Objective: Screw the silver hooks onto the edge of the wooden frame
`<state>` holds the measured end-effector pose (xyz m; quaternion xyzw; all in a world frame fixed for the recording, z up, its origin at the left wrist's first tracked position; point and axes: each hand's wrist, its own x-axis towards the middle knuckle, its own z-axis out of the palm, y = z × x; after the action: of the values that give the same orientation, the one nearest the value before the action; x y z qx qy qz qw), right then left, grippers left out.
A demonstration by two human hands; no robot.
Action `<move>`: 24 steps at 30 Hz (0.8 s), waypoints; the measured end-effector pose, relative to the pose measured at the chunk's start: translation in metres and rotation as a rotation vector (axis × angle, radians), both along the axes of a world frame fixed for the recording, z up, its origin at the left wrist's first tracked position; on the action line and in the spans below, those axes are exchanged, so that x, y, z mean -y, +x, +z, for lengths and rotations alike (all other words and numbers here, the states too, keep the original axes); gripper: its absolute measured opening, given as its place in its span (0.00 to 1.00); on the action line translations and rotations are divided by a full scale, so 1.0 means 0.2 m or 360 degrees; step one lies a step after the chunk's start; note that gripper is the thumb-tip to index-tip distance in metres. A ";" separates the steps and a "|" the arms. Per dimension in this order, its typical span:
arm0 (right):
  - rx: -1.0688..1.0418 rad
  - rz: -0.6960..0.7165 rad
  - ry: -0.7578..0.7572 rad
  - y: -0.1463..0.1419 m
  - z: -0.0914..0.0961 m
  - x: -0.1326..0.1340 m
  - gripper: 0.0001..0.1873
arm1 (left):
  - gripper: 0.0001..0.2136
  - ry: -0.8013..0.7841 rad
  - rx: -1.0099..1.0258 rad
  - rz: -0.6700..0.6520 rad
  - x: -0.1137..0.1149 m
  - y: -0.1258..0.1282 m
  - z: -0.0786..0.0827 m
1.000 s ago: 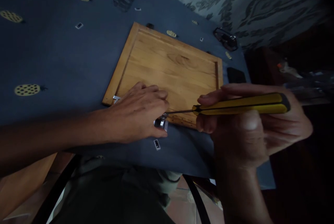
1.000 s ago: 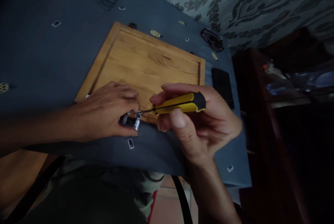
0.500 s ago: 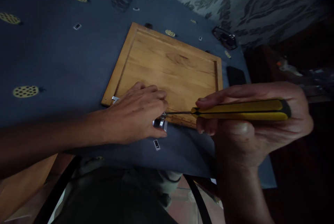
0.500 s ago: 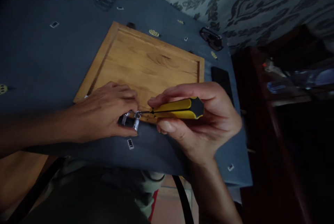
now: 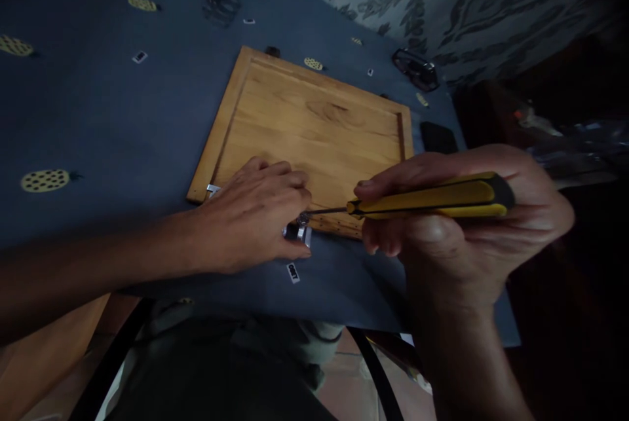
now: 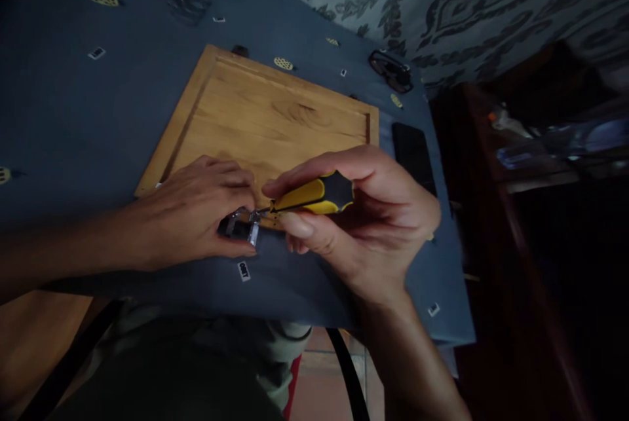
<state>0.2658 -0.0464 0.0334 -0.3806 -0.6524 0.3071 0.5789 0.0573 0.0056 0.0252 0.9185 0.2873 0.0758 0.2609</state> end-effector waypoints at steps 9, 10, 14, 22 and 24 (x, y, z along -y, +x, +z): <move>-0.0204 0.0264 -0.0203 -0.03 0.06 -0.03 0.10 | 0.13 -0.0011 -0.0052 0.0015 0.00 0.01 0.00; -0.0222 0.0268 -0.0220 -0.04 0.07 -0.03 0.10 | 0.12 -0.0011 -0.0053 0.0014 0.00 0.01 0.00; -0.0241 0.0353 -0.0254 -0.06 0.09 -0.05 0.12 | 0.11 -0.0019 -0.0110 0.0025 0.00 0.01 -0.02; -0.0273 0.0458 -0.0408 -0.05 0.10 -0.04 0.14 | 0.11 -0.0013 -0.0070 0.0027 0.00 0.00 -0.02; -0.0267 0.0448 -0.0357 -0.05 0.09 -0.04 0.12 | 0.11 0.0014 -0.0087 0.0014 0.01 0.00 0.00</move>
<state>0.2560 -0.0383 0.0513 -0.3208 -0.6104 0.4865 0.5365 0.0575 0.0046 0.0253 0.9201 0.2981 0.0531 0.2484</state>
